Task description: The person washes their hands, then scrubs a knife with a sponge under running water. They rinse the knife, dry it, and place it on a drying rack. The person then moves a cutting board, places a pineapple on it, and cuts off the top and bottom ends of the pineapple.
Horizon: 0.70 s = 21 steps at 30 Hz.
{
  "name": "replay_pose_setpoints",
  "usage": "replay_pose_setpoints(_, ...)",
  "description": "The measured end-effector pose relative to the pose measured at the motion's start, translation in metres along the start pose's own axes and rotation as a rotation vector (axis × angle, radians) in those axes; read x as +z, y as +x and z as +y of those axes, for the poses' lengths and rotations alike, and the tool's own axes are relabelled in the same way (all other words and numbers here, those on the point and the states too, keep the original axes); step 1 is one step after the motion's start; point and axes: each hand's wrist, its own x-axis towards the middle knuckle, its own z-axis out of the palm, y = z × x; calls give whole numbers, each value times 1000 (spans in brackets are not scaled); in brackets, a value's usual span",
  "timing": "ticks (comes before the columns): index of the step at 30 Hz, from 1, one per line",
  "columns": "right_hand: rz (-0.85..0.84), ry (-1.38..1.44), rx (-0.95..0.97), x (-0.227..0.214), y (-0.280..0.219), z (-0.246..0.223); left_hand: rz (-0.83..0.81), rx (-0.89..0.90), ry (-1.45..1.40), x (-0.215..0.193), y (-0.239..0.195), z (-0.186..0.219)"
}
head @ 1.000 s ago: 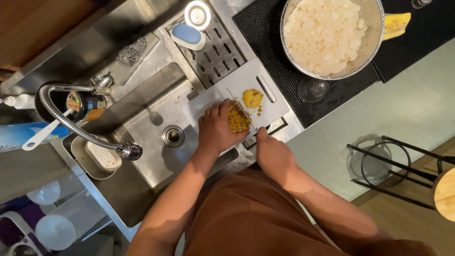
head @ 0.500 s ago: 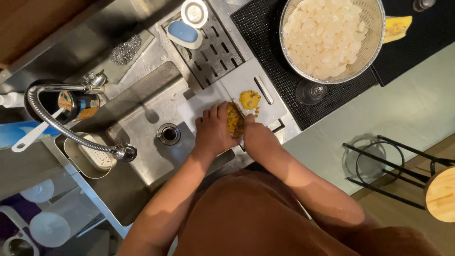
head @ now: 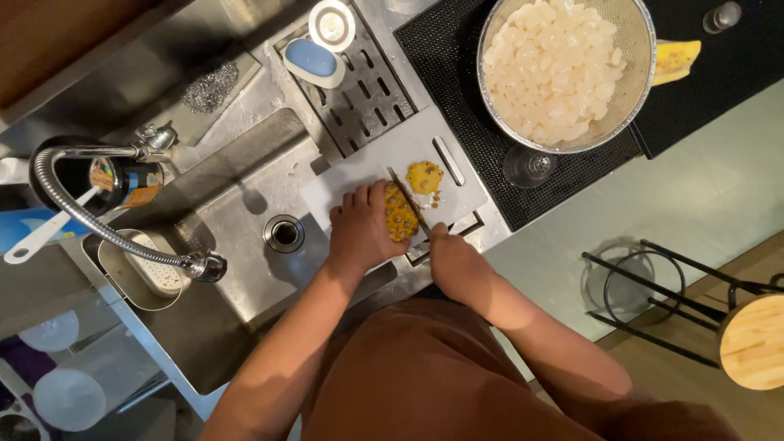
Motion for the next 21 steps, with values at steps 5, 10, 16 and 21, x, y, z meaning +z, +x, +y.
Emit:
replay_pose_setpoints(5, 10, -2, -13, 38, 16, 27, 75, 29, -32, 2, -3, 0)
replay_pose_setpoints(10, 1, -30, -24, 50, 19, 35, 50, 16, 14, 5, -1, 0)
replay_pose_setpoints(16, 81, 60, 4, 70, 38, 34, 31, -16, 34, 6, 3, -1)
replay_pose_setpoints(21, 125, 96, 18, 63, 28, 34, 70, 15, -35, 4, -3, -11)
